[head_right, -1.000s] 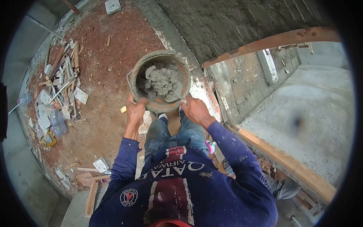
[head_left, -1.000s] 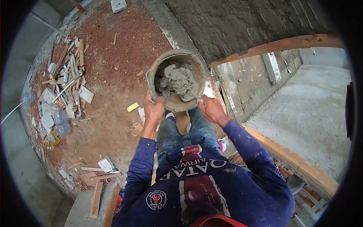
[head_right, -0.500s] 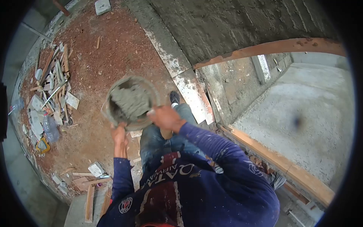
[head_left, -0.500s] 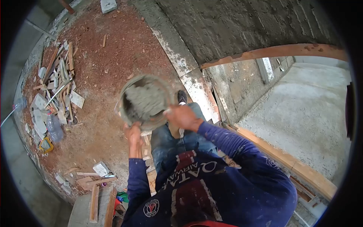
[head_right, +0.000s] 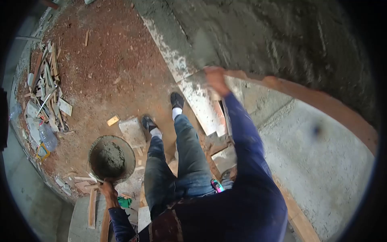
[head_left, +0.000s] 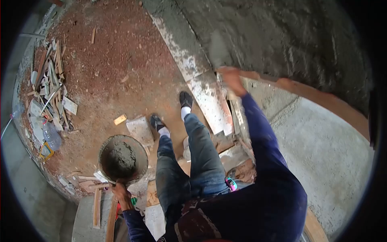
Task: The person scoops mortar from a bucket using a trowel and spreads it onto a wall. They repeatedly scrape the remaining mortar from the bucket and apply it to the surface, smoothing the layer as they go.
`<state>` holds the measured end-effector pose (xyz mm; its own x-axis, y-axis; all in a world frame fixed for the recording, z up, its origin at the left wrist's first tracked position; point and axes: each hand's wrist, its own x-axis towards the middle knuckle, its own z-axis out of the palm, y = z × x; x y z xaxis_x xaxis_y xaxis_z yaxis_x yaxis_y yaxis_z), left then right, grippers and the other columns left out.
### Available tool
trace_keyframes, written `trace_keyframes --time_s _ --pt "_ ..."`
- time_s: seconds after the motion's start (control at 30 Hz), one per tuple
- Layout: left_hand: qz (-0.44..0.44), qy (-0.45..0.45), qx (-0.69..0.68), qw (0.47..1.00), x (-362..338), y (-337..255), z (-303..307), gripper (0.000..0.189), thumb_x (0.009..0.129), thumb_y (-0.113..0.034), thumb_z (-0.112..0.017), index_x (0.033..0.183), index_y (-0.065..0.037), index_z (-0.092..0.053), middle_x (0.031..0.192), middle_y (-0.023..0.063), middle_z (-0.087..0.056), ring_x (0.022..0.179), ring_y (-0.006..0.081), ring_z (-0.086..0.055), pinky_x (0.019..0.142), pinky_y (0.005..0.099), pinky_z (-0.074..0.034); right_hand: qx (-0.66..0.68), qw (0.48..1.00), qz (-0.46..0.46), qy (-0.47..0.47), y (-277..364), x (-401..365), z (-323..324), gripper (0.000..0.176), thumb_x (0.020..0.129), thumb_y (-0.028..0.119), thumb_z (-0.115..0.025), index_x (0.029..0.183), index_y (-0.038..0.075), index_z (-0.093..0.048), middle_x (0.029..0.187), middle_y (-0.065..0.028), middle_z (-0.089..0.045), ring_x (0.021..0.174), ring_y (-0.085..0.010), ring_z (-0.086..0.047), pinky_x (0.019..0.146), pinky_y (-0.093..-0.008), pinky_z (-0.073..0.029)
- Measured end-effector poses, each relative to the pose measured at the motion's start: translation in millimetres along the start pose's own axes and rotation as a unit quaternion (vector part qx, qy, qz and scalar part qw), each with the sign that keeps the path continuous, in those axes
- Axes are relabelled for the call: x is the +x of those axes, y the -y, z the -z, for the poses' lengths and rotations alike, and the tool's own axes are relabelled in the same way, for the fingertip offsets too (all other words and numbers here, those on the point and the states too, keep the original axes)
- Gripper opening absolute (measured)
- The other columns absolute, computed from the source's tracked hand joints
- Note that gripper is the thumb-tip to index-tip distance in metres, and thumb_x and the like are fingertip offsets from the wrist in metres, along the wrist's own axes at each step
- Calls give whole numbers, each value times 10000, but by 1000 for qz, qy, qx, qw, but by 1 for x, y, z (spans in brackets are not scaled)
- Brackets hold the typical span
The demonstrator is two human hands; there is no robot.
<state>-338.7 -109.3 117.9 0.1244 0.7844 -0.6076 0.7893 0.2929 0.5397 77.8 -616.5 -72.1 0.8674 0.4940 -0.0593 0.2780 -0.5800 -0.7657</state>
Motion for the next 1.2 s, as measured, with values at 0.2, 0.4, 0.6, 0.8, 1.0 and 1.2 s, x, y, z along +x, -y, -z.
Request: trace_keyframes --time_s 0.2,0.4,0.6,0.8,1.0,1.2 --pt "-7 117 41 992 -10 -11 -53 234 776 7 -609 1008 -20 -594 809 28 -623 657 124 -556 543 283 -439 54 963 -231 -125 374 2 201 295 963 296 -564 933 13 -645 632 -45 -525 581 -113 -506 556 -313 -426" --pt "-208 222 -59 951 -59 -93 -132 454 765 -2 -587 1211 76 -555 1163 151 -627 1057 255 -588 936 338 -460 -450 879 -36 155 422 -27 124 266 918 238 -582 879 -16 -648 763 -148 -685 693 -320 -679 583 -391 -515" --pt "-520 250 -18 817 -98 -152 -138 560 732 14 -556 1290 39 -530 1216 279 -581 1166 387 -544 1006 399 -427 -489 844 23 218 366 -49 19 307 910 277 -551 889 -12 -654 816 -223 -676 780 -403 -678 682 -481 -544" --pt "-494 288 -32 820 -73 -155 -102 506 751 31 -543 1256 36 -551 1135 169 -648 1047 252 -615 923 330 -472 -161 967 -164 115 402 -102 -62 422 908 362 -539 984 -37 -652 842 -322 -645 813 -474 -641 749 -522 -519" --pt "-210 403 -186 871 -47 -143 -61 483 766 39 -548 1249 28 -548 1038 109 -665 907 199 -634 828 309 -504 -155 979 -127 21 434 -129 -85 401 925 328 -543 1039 -49 -616 789 -284 -652 777 -460 -643 705 -511 -516" --pt "-146 391 -241 876 -27 -113 -47 471 773 84 -543 1241 34 -544 1078 105 -647 935 201 -623 828 306 -501 -184 977 -90 66 440 -112 -97 350 921 285 -561 1008 -54 -575 721 -281 -625 701 -464 -626 648 -514 -505"
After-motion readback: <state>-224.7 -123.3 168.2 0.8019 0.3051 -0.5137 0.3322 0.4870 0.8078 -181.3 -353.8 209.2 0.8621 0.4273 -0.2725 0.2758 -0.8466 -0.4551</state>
